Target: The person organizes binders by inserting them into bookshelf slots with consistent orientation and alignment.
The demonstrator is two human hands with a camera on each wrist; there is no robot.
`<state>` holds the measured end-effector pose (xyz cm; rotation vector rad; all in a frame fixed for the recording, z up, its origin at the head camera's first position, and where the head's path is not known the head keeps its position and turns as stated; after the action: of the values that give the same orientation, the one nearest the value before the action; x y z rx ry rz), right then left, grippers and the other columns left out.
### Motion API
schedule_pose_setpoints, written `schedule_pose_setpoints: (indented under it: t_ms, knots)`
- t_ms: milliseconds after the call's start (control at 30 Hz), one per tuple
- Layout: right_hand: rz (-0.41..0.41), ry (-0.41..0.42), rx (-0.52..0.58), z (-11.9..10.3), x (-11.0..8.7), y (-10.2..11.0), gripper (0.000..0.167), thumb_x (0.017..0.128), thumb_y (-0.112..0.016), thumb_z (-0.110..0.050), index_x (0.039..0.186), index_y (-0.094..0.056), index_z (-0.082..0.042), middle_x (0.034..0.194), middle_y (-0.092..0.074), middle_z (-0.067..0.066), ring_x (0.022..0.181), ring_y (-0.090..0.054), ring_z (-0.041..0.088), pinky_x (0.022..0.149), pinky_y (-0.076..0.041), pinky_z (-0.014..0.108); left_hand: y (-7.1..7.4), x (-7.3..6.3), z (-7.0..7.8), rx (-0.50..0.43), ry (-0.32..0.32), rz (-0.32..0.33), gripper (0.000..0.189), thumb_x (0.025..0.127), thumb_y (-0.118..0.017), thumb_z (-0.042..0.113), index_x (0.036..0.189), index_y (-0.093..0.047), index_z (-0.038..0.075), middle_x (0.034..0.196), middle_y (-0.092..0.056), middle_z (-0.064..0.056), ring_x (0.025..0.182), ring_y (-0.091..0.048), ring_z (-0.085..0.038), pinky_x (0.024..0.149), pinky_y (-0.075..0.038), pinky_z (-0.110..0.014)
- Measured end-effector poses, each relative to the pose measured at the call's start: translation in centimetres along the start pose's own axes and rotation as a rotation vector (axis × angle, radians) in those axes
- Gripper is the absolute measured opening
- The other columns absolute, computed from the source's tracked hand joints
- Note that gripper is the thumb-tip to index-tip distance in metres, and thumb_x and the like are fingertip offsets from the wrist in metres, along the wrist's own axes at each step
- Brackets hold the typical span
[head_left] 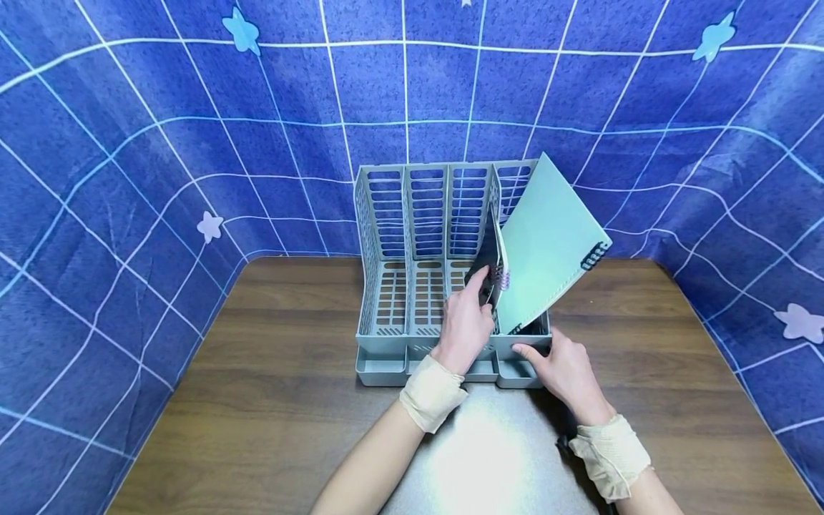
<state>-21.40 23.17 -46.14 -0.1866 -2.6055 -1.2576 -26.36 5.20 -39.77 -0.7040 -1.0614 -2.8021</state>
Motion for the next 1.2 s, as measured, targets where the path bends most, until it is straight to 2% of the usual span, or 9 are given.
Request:
schedule_pose_setpoints:
  t_ms: [433, 667, 1000, 1200]
  knots:
    - [-0.011, -0.016, -0.007, 0.27, 0.08, -0.05, 0.044, 0.088, -0.081, -0.042, 0.102, -0.066, -0.003, 0.075, -0.069, 0.016, 0.064, -0.066, 0.032, 0.059, -0.051, 0.053, -0.24, -0.09, -0.08, 0.010, 0.002, -0.020, 0.068, 0.089, -0.066, -0.008, 0.151, -0.050, 0.016, 0.116, -0.075, -0.015, 0.095, -0.075, -0.031, 0.079, -0.059, -0.042]
    - [0.002, -0.002, -0.007, 0.23, 0.11, -0.06, 0.043, 0.087, -0.082, -0.041, 0.101, -0.066, -0.003, 0.075, -0.070, 0.016, 0.063, -0.066, 0.030, 0.058, -0.051, 0.052, -0.23, -0.06, -0.04, 0.016, -0.003, -0.002, 0.069, 0.087, -0.067, -0.009, 0.150, -0.050, 0.015, 0.114, -0.076, -0.015, 0.093, -0.075, -0.033, 0.076, -0.059, -0.043]
    - [-0.007, -0.012, -0.011, 0.05, 0.12, 0.05, 0.045, 0.088, -0.081, -0.042, 0.102, -0.066, -0.002, 0.075, -0.069, 0.015, 0.063, -0.065, 0.030, 0.059, -0.051, 0.052, -0.13, 0.03, -0.35, -0.008, 0.022, 0.002, 0.069, 0.087, -0.067, -0.010, 0.150, -0.051, 0.013, 0.117, -0.074, -0.018, 0.100, -0.074, -0.033, 0.082, -0.060, -0.042]
    - [-0.004, -0.004, -0.009, 0.01, 0.09, 0.09, 0.045, 0.088, -0.082, -0.041, 0.102, -0.066, -0.001, 0.075, -0.069, 0.016, 0.063, -0.066, 0.031, 0.058, -0.051, 0.052, -0.24, 0.06, -0.46, -0.008, 0.039, -0.008, 0.069, 0.086, -0.070, -0.007, 0.149, -0.052, 0.014, 0.116, -0.075, -0.018, 0.099, -0.074, -0.033, 0.081, -0.060, -0.042]
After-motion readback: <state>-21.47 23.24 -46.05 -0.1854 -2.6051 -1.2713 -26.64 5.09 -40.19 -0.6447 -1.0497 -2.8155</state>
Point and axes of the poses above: each hand's wrist, its own x-axis towards the middle knuckle, its own y-axis out of the back of the hand, z = x × y, the point moved 8 cm from there along x, towards the middle knuckle
